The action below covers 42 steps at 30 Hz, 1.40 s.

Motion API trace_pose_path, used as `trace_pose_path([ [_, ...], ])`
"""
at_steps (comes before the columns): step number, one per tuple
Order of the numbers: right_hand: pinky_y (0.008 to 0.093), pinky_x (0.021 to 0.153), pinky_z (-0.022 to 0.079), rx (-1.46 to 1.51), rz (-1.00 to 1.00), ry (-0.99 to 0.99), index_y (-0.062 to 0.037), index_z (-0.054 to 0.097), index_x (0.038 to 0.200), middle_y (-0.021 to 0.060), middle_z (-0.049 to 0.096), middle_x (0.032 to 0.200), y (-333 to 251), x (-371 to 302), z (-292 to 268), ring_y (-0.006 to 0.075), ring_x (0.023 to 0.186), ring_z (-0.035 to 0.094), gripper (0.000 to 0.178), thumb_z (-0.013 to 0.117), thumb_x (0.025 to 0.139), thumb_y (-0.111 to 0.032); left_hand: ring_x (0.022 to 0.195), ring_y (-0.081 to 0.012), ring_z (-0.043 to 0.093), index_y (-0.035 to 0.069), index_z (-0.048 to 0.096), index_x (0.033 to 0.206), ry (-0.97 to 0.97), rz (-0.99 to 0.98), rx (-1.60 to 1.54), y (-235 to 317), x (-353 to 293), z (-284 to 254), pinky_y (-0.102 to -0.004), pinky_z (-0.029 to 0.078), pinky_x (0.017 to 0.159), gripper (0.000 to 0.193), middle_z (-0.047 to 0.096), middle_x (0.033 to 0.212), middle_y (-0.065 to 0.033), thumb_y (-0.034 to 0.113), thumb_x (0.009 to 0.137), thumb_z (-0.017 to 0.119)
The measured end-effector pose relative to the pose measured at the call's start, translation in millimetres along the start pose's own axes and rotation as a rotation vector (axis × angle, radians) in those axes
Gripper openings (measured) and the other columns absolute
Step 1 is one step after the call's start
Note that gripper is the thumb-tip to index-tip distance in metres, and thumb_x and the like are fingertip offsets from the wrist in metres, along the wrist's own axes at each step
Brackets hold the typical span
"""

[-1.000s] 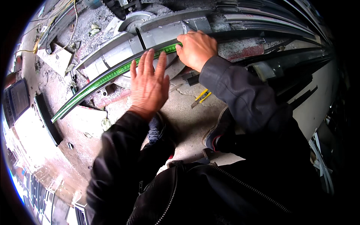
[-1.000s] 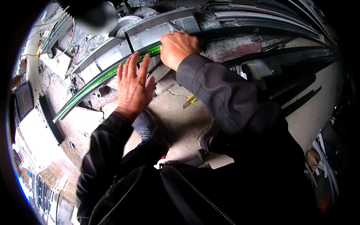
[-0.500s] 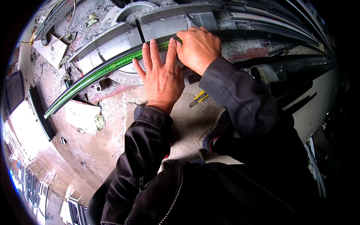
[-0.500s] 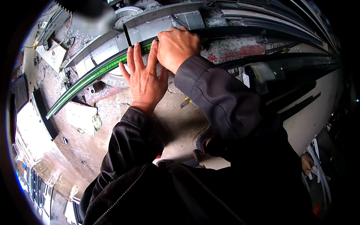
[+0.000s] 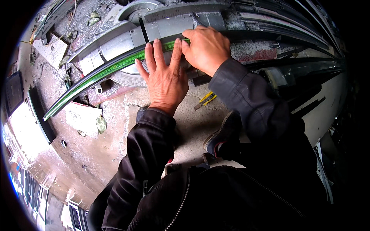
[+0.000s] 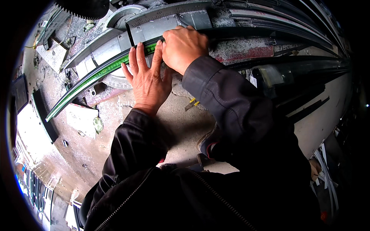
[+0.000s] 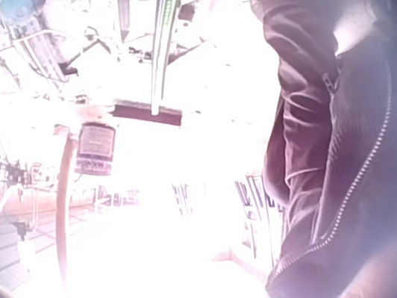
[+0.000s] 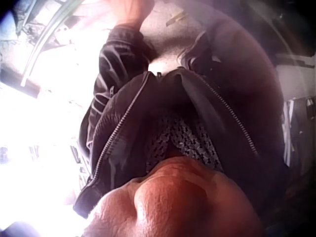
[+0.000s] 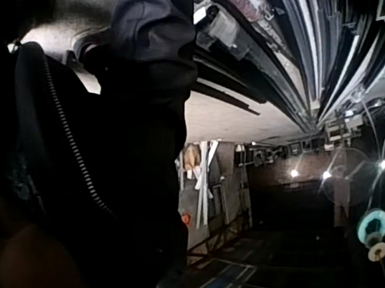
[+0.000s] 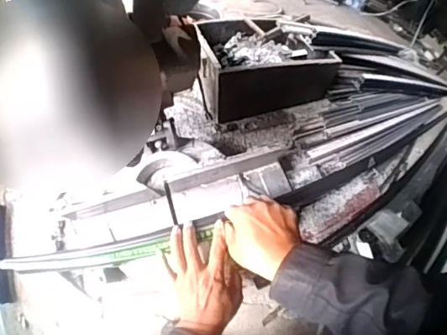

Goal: The person measures a long black metal profile using a green tape measure and marks a cut line with a white marker. They then position the profile on a miter saw and cut it at the marked point.

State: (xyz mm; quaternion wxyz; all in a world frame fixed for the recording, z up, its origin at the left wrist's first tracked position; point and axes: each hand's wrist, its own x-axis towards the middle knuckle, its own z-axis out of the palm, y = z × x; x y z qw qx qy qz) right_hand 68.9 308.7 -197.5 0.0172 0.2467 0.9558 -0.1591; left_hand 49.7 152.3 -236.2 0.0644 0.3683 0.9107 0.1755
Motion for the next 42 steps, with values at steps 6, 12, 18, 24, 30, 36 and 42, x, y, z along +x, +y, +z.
trace_pose_path([
  [6,0.0496,0.089,0.057,0.006,-0.003,-0.02,-0.0107,0.078,0.115,0.0131,0.075,0.108,3,0,-2,0.0352,0.106,0.07,0.032,0.071,0.091,-0.031,0.156,-0.0463,0.019,0.033,0.037,0.162,-0.002,0.001,0.009,3,1,0,-0.0751,0.01,0.12,0.082,0.027,0.165,-0.0241,0.022,0.086,0.067],
  [12,0.0498,0.09,0.057,-0.003,-0.007,-0.056,-0.0122,0.078,0.116,0.0126,0.075,0.109,5,1,-5,0.0358,0.106,0.069,0.031,0.069,0.092,-0.03,0.155,-0.0476,0.02,0.035,0.037,0.162,-0.005,-0.007,0.011,6,3,2,-0.0764,0.011,0.119,0.084,0.027,0.164,-0.0255,0.023,0.084,0.067],
  [18,0.051,0.09,0.057,0.059,-0.038,-0.093,-0.0125,0.078,0.117,0.014,0.074,0.111,9,4,-9,0.0385,0.105,0.07,0.031,0.068,0.092,-0.029,0.154,-0.0488,0.021,0.038,0.037,0.161,0.001,-0.014,0.022,5,3,2,-0.0776,0.012,0.118,0.083,0.027,0.164,-0.0267,0.024,0.084,0.066],
  [24,0.0513,0.089,0.057,0.064,-0.097,-0.143,-0.0136,0.077,0.118,0.0151,0.074,0.112,16,10,-12,0.0399,0.104,0.07,0.032,0.067,0.092,-0.029,0.154,-0.0504,0.02,0.038,0.037,0.161,0.001,-0.012,0.039,6,4,1,-0.0784,0.013,0.117,0.084,0.027,0.163,-0.0279,0.025,0.084,0.066],
  [30,0.0499,0.092,0.056,0.064,-0.073,-0.196,-0.0132,0.076,0.122,0.0162,0.074,0.115,20,13,-22,0.0398,0.107,0.07,0.038,0.067,0.091,-0.033,0.153,-0.0519,0.019,0.039,0.038,0.161,-0.023,-0.018,0.059,8,6,3,-0.0764,0.011,0.119,0.084,0.027,0.163,-0.0274,0.032,0.085,0.07],
  [36,0.049,0.092,0.056,0.044,-0.071,-0.242,-0.0121,0.076,0.123,0.0165,0.074,0.114,15,14,-27,0.0396,0.107,0.071,0.041,0.067,0.091,-0.037,0.152,-0.0518,0.021,0.039,0.039,0.161,-0.01,-0.024,0.076,6,5,5,-0.0769,0.012,0.118,0.084,0.027,0.162,-0.027,0.033,0.084,0.07],
  [42,0.0475,0.092,0.055,0.027,-0.083,-0.173,-0.0121,0.076,0.122,0.0174,0.07,0.115,24,6,-23,0.0381,0.108,0.069,0.045,0.07,0.089,-0.042,0.153,-0.0507,0.02,0.038,0.038,0.161,0.009,-0.017,0.045,10,4,5,-0.0782,0.013,0.117,0.079,0.027,0.163,-0.0277,0.027,0.087,0.064],
])
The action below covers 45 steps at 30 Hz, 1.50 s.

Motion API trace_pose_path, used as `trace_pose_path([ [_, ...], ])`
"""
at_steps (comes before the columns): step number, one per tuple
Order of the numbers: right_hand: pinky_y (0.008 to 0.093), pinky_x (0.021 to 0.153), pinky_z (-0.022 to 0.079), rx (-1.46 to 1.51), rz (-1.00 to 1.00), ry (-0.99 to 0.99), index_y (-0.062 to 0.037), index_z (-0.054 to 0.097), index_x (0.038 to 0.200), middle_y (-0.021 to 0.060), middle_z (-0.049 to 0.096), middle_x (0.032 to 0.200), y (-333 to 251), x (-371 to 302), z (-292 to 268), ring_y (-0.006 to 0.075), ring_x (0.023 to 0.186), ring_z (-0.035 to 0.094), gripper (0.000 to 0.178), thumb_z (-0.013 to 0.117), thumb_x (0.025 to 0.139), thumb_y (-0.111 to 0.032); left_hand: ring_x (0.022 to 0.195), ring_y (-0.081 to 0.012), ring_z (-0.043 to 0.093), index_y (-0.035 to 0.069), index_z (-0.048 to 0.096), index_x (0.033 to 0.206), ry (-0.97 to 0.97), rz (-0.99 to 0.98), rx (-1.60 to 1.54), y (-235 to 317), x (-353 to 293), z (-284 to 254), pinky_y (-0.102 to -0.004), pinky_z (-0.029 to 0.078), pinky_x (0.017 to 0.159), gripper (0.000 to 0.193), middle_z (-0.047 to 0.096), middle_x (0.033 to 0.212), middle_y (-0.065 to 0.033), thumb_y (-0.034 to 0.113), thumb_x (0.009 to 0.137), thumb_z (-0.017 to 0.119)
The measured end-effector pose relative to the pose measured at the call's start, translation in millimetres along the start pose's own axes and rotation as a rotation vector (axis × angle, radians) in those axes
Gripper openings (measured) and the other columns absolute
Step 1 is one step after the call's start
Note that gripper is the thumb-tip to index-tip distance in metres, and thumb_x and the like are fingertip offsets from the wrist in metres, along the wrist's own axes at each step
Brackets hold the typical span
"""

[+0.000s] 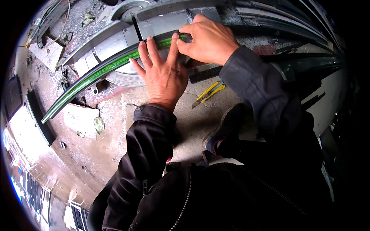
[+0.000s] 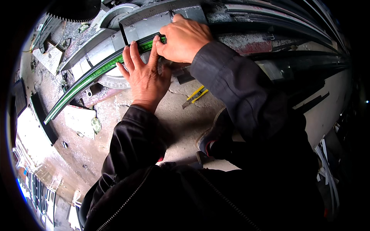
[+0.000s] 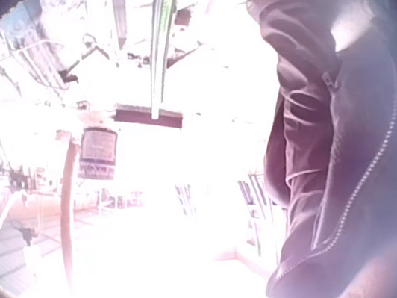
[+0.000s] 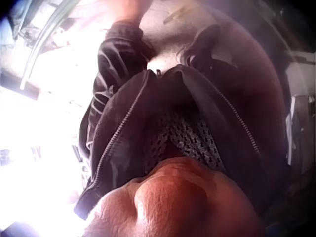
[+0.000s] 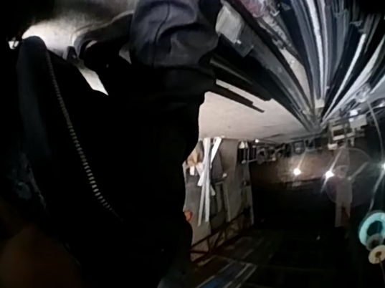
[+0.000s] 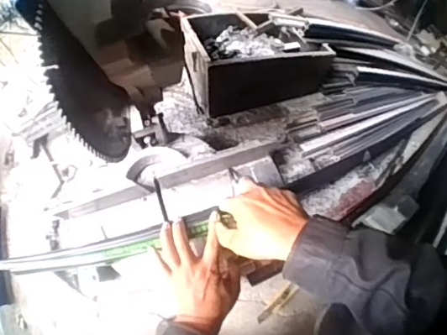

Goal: The person measures a long black metal profile using a green tape measure and marks a cut line with a white marker. They then position the profile on a miter saw and cut it at the marked point.

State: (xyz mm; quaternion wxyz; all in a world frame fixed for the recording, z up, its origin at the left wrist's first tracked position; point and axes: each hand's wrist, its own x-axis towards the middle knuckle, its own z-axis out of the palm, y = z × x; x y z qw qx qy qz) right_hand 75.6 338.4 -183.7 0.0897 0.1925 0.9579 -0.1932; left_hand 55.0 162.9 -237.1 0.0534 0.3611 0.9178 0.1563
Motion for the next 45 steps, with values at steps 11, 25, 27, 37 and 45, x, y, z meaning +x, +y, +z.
trace_pose_path([
  [11,0.0475,0.089,0.056,0.283,-0.11,0.393,-0.0016,0.07,0.121,0.025,0.07,0.107,19,-25,-3,0.0416,0.102,0.067,0.042,0.074,0.091,-0.031,0.151,-0.0507,0.023,0.039,0.042,0.159,0.069,0.06,0.005,-3,0,12,-0.0785,0.015,0.115,0.078,0.03,0.16,-0.0277,0.03,0.085,0.065],
  [25,0.0314,0.06,0.052,1.04,0.687,0.141,-0.0058,0.069,0.092,0.0044,0.069,0.076,48,-153,186,0.0142,0.066,0.064,0.023,0.077,0.092,-0.027,0.15,-0.0494,0.022,0.041,0.036,0.162,0.067,0.101,0.048,-4,2,14,-0.0791,0.015,0.114,0.087,0.029,0.158,-0.0292,0.038,0.084,0.073],
  [27,0.0271,0.056,0.045,1.389,0.956,-0.009,-0.0071,0.069,0.094,-0.0002,0.067,0.08,32,-138,160,0.0092,0.064,0.058,0.023,0.078,0.093,-0.028,0.15,-0.0494,0.022,0.041,0.036,0.162,0.068,0.097,0.069,-9,0,13,-0.0791,0.015,0.114,0.086,0.028,0.158,-0.0293,0.039,0.084,0.073],
  [37,0.0263,0.048,0.038,1.496,1.181,0.019,-0.0128,0.062,0.084,0.0004,0.065,0.073,29,-108,157,0.0093,0.058,0.054,0.037,0.088,0.085,-0.039,0.151,-0.0529,0.017,0.04,0.033,0.164,0.042,0.105,0.084,-10,0,13,-0.0787,0.013,0.116,0.087,0.026,0.159,-0.0317,0.042,0.085,0.07],
  [45,0.0255,0.045,0.038,1.508,1.152,0.22,-0.0116,0.061,0.081,0.0006,0.064,0.07,45,-109,155,0.0091,0.052,0.052,0.036,0.09,0.084,-0.033,0.151,-0.0535,0.017,0.04,0.034,0.164,0.04,0.106,0.08,-11,-1,12,-0.0791,0.012,0.116,0.087,0.026,0.158,-0.0312,0.039,0.085,0.072],
])
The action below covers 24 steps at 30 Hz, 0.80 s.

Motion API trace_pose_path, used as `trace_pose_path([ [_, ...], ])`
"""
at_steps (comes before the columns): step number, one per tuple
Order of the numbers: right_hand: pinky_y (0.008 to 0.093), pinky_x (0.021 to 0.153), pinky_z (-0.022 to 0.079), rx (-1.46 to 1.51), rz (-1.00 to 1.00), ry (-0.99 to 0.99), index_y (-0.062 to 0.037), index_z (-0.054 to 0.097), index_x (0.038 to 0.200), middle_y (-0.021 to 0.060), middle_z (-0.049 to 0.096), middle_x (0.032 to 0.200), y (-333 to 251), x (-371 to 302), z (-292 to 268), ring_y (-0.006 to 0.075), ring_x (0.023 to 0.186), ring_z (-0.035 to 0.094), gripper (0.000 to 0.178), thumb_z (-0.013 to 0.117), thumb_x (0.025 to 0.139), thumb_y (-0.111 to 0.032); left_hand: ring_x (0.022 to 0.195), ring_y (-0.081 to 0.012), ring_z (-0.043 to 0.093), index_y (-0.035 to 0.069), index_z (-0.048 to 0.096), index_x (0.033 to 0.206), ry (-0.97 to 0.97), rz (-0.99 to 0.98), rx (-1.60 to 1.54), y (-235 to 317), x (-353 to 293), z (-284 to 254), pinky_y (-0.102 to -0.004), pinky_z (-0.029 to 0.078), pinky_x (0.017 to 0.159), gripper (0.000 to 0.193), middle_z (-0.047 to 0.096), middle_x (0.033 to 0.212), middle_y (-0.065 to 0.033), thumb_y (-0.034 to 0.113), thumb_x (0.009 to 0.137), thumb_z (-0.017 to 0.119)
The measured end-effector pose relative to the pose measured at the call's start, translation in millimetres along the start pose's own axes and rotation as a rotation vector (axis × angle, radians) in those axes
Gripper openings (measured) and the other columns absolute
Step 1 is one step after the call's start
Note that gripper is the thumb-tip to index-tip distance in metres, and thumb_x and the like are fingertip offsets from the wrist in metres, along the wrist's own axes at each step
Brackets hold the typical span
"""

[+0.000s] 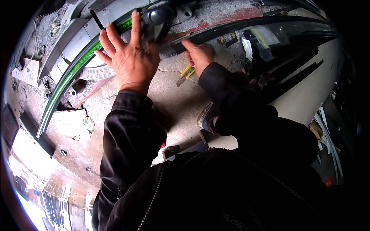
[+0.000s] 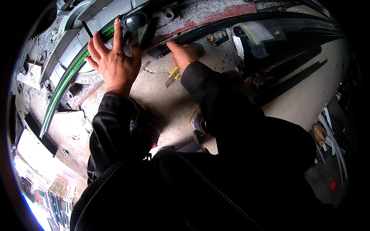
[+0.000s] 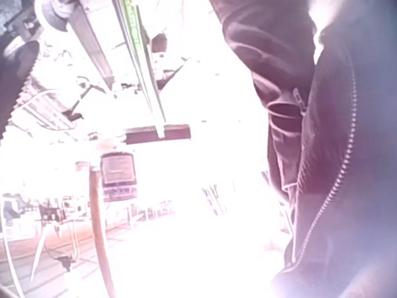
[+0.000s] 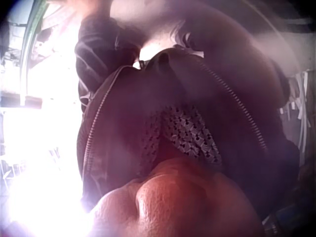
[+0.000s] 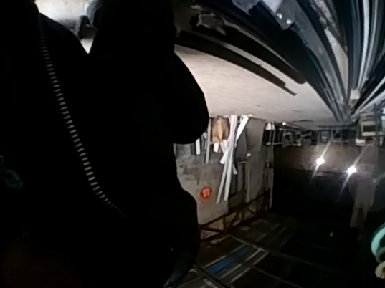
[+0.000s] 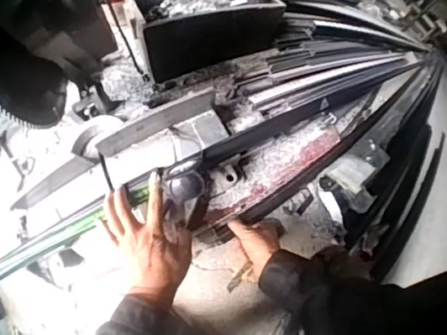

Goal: The person measures a long black metal profile using a green tape measure and marks a cut line with a white marker. They then position the profile on a miter saw and cut it at the marked point.

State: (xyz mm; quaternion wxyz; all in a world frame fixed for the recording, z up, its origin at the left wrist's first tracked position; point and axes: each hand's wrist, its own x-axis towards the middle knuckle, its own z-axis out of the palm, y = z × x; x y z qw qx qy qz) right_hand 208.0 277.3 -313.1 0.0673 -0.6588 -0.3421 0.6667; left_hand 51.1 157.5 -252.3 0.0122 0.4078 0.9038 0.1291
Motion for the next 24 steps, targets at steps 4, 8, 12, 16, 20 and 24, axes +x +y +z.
trace_pose_path([
  [4,0.0252,0.049,0.043,0.044,-0.039,0.069,-0.011,0.062,0.084,-0.0001,0.066,0.073,-15,14,-16,0.0079,0.055,0.054,0.035,0.088,0.087,-0.035,0.15,-0.0525,0.018,0.041,0.034,0.163,0.0,0.004,-0.001,2,1,1,-0.0794,0.013,0.115,0.087,0.026,0.158,-0.0309,0.039,0.085,0.072],
  [8,0.0263,0.052,0.046,0.021,-0.102,0.118,-0.0093,0.066,0.089,-0.0004,0.067,0.078,-18,10,-17,0.0078,0.06,0.056,0.031,0.083,0.092,-0.035,0.15,-0.052,0.019,0.041,0.034,0.163,0.009,0.006,0.004,0,1,1,-0.0797,0.014,0.115,0.087,0.026,0.158,-0.0308,0.039,0.086,0.072],
  [12,0.0262,0.048,0.044,-0.098,-0.083,-0.035,-0.0055,0.066,0.091,0.0025,0.066,0.078,7,-3,-16,0.0083,0.058,0.055,0.029,0.078,0.096,-0.032,0.152,-0.0526,0.018,0.039,0.036,0.162,0.011,0.005,-0.04,3,2,0,-0.0809,0.012,0.114,0.084,0.025,0.16,-0.0311,0.034,0.085,0.07],
  [16,0.027,0.043,0.04,-0.204,-0.018,-0.012,-0.0051,0.065,0.084,0.0031,0.066,0.074,30,4,-2,0.0092,0.052,0.053,0.024,0.076,0.094,-0.024,0.15,-0.0521,0.019,0.041,0.033,0.163,0.005,0.002,0.0,2,2,-1,-0.0795,0.014,0.115,0.087,0.026,0.158,-0.031,0.038,0.085,0.072],
  [20,0.0276,0.041,0.038,-0.195,0.066,0.12,-0.0059,0.064,0.081,0.0042,0.067,0.071,25,5,12,0.0097,0.049,0.053,0.022,0.076,0.093,-0.019,0.151,-0.0521,0.019,0.041,0.033,0.163,0.001,0.002,0.007,3,2,0,-0.0794,0.014,0.115,0.087,0.026,0.158,-0.0311,0.038,0.085,0.072],
  [24,0.0272,0.041,0.036,-0.067,0.072,0.147,-0.0074,0.062,0.082,0.0044,0.066,0.072,24,6,17,0.0098,0.05,0.053,0.019,0.075,0.092,-0.016,0.15,-0.0522,0.02,0.04,0.034,0.163,0.002,-0.004,0.004,3,3,-1,-0.0796,0.014,0.115,0.087,0.026,0.159,-0.0311,0.039,0.085,0.072],
])
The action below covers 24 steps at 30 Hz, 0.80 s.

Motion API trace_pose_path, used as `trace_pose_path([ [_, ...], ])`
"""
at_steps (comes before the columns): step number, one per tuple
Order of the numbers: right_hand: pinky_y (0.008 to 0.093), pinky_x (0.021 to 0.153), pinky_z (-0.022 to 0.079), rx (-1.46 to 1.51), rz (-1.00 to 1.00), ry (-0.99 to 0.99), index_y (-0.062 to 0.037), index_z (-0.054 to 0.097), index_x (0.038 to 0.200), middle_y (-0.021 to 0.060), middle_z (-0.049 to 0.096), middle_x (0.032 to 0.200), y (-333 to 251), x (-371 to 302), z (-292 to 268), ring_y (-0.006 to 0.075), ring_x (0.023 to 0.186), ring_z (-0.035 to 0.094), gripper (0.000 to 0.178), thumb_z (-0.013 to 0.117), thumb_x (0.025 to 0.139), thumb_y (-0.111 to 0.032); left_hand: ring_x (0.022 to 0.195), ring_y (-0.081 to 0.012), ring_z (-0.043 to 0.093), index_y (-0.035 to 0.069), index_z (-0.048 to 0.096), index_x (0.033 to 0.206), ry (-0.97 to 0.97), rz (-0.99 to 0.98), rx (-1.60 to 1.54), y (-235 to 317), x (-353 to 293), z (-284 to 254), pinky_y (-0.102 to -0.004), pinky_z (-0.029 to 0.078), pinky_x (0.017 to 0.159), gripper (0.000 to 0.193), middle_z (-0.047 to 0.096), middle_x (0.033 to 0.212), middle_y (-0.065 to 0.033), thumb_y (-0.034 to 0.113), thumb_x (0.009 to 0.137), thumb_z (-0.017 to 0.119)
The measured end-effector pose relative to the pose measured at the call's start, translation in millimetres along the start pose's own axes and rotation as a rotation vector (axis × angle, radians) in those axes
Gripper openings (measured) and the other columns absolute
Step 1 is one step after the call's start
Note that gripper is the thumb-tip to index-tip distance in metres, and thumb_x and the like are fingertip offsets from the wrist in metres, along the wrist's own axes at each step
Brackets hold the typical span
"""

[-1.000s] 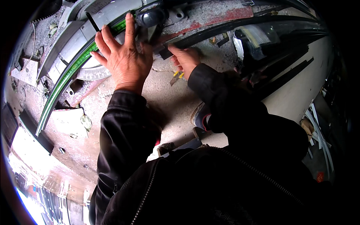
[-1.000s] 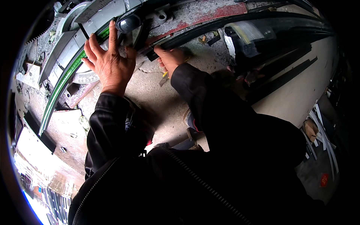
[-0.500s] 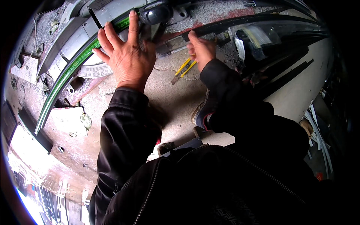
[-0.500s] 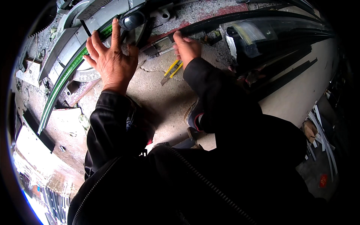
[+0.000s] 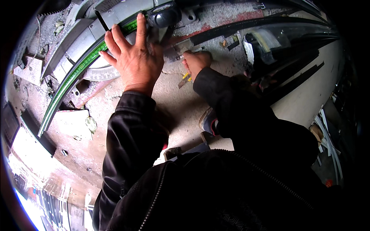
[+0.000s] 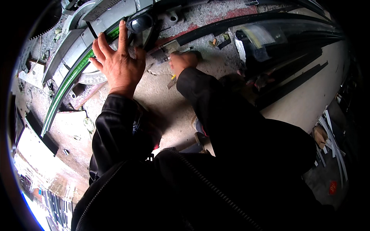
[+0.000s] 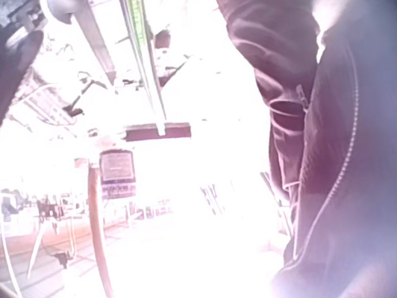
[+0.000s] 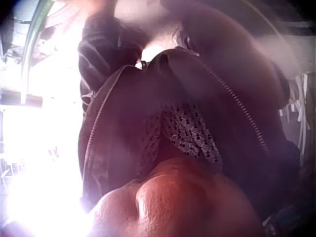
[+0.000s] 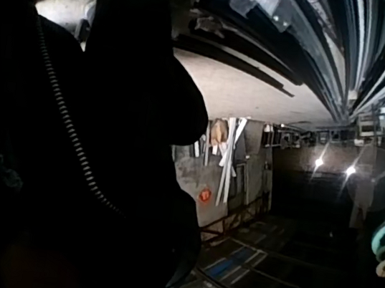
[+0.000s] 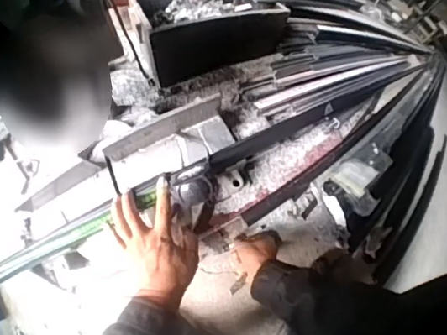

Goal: The person measures a long black metal profile using a green tape measure and marks a cut line with a white marker. They then position the profile on a miter saw and cut it at the marked point.

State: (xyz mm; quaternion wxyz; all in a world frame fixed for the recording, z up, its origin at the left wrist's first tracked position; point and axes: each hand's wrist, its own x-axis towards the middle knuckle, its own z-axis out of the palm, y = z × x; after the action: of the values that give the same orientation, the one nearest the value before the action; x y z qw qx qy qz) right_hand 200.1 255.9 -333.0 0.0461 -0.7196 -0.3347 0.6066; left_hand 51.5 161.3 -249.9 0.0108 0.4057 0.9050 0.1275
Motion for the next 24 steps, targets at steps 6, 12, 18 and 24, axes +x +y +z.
trace_pose_path([
  [6,0.0257,0.043,0.037,0.182,-0.059,-0.167,-0.0062,0.062,0.089,0.0034,0.063,0.073,-5,-33,-23,0.0097,0.052,0.052,0.014,0.073,0.093,-0.014,0.15,-0.0514,0.021,0.04,0.036,0.162,0.006,-0.006,0.003,1,0,3,-0.0797,0.014,0.115,0.085,0.027,0.159,-0.0293,0.037,0.085,0.071],
  [12,0.026,0.049,0.043,0.355,-0.351,-0.313,-0.0035,0.059,0.093,0.0052,0.064,0.077,-50,-75,-33,0.0095,0.06,0.056,0.008,0.066,0.094,-0.007,0.151,-0.0526,0.022,0.037,0.039,0.161,0.015,-0.019,-0.021,3,1,-2,-0.0802,0.014,0.114,0.08,0.028,0.16,-0.0306,0.033,0.086,0.067],
  [18,0.0264,0.053,0.047,0.212,-0.573,-0.445,-0.0018,0.054,0.106,0.0071,0.065,0.082,-81,-89,-8,0.0103,0.062,0.058,0.015,0.064,0.094,0.003,0.152,-0.0535,0.022,0.037,0.04,0.161,-0.008,-0.068,-0.052,5,1,-9,-0.0791,0.016,0.115,0.087,0.029,0.162,-0.0297,0.035,0.08,0.072],
  [24,0.0217,0.06,0.048,-0.012,-0.87,-0.509,-0.0039,0.056,0.107,0.0016,0.064,0.086,-72,-74,6,0.0043,0.07,0.059,0.02,0.064,0.094,0.008,0.154,-0.052,0.02,0.038,0.037,0.162,-0.029,-0.095,-0.063,7,2,-11,-0.0789,0.014,0.117,0.092,0.028,0.164,-0.0284,0.04,0.077,0.074],
])
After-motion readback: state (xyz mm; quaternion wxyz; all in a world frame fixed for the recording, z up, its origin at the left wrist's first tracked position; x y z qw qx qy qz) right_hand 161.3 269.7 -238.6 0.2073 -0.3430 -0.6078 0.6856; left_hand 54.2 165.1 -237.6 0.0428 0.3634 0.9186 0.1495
